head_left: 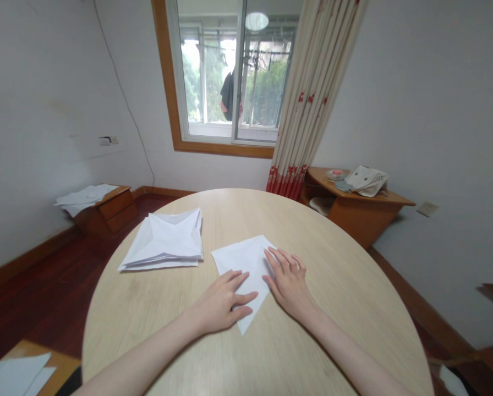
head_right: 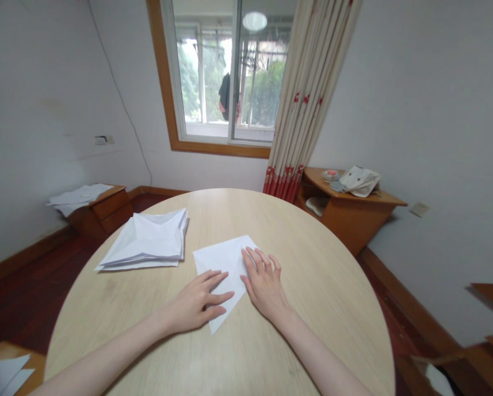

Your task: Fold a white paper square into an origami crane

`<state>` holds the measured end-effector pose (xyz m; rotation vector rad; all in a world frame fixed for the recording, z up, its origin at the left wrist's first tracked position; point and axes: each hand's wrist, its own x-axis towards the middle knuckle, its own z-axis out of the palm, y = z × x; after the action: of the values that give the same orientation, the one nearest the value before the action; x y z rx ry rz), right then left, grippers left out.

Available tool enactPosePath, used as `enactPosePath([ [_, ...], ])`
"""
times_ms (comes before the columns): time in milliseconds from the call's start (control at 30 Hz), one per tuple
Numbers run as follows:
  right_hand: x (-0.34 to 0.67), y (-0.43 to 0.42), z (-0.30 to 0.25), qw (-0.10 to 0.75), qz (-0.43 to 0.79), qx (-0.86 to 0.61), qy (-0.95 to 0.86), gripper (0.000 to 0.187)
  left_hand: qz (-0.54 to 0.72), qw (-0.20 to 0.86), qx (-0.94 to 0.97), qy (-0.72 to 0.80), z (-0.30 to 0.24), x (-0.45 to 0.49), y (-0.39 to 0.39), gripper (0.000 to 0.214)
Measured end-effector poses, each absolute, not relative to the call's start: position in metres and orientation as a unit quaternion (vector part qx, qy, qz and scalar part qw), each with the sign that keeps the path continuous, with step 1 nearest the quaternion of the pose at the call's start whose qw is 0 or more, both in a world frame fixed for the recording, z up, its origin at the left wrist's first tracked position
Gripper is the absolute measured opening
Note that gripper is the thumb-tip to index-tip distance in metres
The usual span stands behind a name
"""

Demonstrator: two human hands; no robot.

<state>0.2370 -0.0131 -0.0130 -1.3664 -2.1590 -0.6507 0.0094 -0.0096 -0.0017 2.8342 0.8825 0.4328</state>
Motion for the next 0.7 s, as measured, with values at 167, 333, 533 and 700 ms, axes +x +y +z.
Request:
enactPosePath([
  [167, 0.239, -0.011, -0.017, 0.251, -0.218, -0.498, -0.801, 0.058, 0.125, 0.052, 0.945, 0.297, 0.004, 0.012, -0.013, 0.041],
  [333, 0.241, -0.008, -0.019, 0.252, -0.179, -0.499, -0.810, 0.060, 0.116, 0.036, 0.946, 0.300, 0.007, 0.014, -0.016, 0.046],
  [533, 0.241, -0.008, -0.017, 0.270, -0.068, -0.474, -0.835, 0.067, 0.109, 0.035, 0.946, 0.304, 0.008, 0.014, -0.015, 0.051],
  [700, 0.240, -0.012, -0.014, 0.262, 0.004, -0.472, -0.842, 0.074, 0.101, 0.058, 0.952, 0.284, 0.014, 0.010, -0.013, 0.042],
])
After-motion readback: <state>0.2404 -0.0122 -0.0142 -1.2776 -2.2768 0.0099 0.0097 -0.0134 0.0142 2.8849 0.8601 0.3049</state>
